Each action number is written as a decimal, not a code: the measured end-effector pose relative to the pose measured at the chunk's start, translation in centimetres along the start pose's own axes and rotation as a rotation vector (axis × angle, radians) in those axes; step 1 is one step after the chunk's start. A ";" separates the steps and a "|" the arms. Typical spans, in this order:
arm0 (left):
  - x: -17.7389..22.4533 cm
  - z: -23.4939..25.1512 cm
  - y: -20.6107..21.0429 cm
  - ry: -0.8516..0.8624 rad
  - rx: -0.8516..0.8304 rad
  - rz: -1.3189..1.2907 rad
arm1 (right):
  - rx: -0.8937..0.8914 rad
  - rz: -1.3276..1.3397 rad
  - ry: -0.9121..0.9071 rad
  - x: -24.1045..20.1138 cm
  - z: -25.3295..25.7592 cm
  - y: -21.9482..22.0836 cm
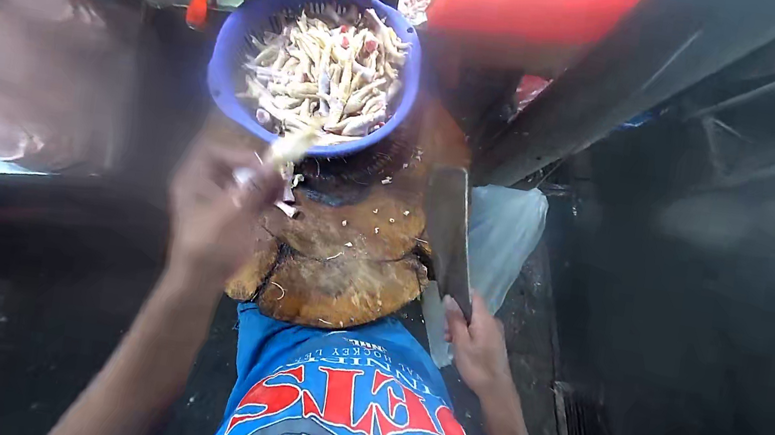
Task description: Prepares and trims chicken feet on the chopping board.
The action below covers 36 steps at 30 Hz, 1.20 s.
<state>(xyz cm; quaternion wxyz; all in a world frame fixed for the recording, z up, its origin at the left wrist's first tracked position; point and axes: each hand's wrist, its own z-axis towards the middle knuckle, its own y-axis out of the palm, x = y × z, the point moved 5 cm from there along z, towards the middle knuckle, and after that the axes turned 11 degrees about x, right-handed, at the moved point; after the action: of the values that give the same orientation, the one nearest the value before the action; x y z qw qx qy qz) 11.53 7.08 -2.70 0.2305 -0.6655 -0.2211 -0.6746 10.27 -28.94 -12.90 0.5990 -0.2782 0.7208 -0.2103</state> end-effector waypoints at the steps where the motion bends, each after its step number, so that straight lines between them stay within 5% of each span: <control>1: -2.7 -2.4 0.4 -0.094 -0.018 -0.010 | -0.067 0.004 0.019 -0.2 -1.1 0.1; 3: -8.6 -6.0 1.2 -0.189 -0.044 0.161 | -0.179 -0.106 0.045 0.0 -2.5 0.3; 5: -12.5 -8.4 1.5 -0.086 -0.097 0.485 | -0.249 -0.298 0.010 0.2 -2.6 0.7; 8: -13.4 -10.0 0.8 0.202 -0.120 0.741 | -0.167 -0.381 -0.170 -1.2 -2.3 0.8; 11: -12.7 -11.0 0.5 0.292 -0.204 0.864 | -0.047 -0.176 -0.305 -3.8 -2.2 0.5; 14: -12.9 -12.1 0.5 0.290 -0.226 0.911 | -0.035 -0.120 -0.424 -5.2 -2.2 1.4; 19: -13.6 -12.6 0.7 0.212 -0.298 0.887 | -0.354 -0.623 -0.287 -2.9 -0.9 3.7; 24: -13.4 -10.5 1.0 0.257 -0.291 0.867 | -0.044 -0.403 -0.435 -2.6 -0.8 3.1; 28: -12.9 -9.5 1.4 0.177 -0.459 0.919 | -0.269 -0.618 -0.280 -3.0 -0.2 3.0; 32: -13.7 -8.7 0.6 0.428 -0.461 0.838 | -0.096 -0.439 -0.457 -3.6 0.1 3.3; 36: -14.2 -8.9 0.1 0.565 -0.482 0.837 | -0.277 -0.615 -0.444 -4.0 0.3 4.1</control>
<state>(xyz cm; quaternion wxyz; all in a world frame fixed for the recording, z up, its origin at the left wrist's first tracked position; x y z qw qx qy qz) 4.62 1.80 -17.04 0.3706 -0.5236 0.2929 -0.7090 10.45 -23.22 -12.63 0.6062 -0.5976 0.4787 -0.2152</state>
